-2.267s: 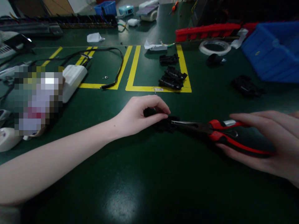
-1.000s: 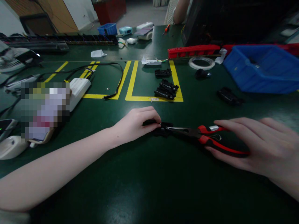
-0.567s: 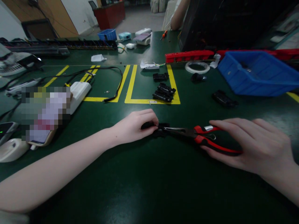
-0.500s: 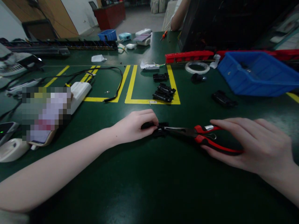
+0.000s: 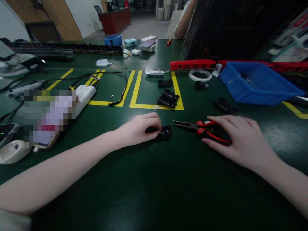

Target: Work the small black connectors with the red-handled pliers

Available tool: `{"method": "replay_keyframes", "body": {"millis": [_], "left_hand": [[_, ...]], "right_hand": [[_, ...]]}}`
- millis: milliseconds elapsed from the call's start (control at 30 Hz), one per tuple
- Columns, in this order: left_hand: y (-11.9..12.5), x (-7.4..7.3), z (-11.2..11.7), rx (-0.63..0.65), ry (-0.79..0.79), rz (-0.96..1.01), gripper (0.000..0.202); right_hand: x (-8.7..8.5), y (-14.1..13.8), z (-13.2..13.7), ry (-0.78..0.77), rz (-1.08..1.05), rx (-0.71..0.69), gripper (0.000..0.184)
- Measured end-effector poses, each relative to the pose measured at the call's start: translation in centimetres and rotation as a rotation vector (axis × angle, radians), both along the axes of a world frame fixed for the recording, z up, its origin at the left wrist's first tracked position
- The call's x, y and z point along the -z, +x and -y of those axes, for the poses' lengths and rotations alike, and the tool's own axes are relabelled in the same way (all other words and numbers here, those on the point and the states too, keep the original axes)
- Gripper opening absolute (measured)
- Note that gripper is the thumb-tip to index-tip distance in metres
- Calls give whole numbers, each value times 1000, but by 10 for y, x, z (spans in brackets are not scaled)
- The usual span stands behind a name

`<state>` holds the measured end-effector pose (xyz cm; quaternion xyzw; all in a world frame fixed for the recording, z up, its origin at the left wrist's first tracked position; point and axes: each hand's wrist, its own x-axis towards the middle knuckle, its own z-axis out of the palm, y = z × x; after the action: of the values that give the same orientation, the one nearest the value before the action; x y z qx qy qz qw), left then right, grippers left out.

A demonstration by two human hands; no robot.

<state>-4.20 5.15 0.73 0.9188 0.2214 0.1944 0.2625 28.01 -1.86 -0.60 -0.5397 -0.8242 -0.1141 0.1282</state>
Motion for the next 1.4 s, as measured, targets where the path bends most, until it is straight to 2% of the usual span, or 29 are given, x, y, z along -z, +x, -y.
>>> {"method": "replay_keyframes", "body": {"millis": [100, 167, 233, 333, 467, 700, 967, 1400], "left_hand": [[-1, 0, 1, 2, 2, -20, 6], [-1, 1, 2, -2, 2, -25, 6], [-1, 2, 2, -2, -5, -16, 6], [-1, 5, 2, -2, -24, 17, 5], [-1, 9, -1, 2, -49, 53, 6], [-2, 12, -8, 19, -106, 139, 4], [-2, 13, -7, -22, -80, 162, 6], [-10, 11, -12, -23, -94, 101, 11]], "right_hand": [[-6, -4, 0, 22, -48, -69, 53], [-15, -14, 1, 54, -68, -147, 47], [-25, -32, 1, 96, -71, -250, 38], [-34, -67, -4, 90, -10, -490, 33], [-33, -101, -21, 94, 102, -640, 32], [-27, -108, -41, 43, 42, -639, 24], [-17, -114, -39, 8, -153, -526, 15], [-14, -115, -32, -57, -191, -433, 13]]}}
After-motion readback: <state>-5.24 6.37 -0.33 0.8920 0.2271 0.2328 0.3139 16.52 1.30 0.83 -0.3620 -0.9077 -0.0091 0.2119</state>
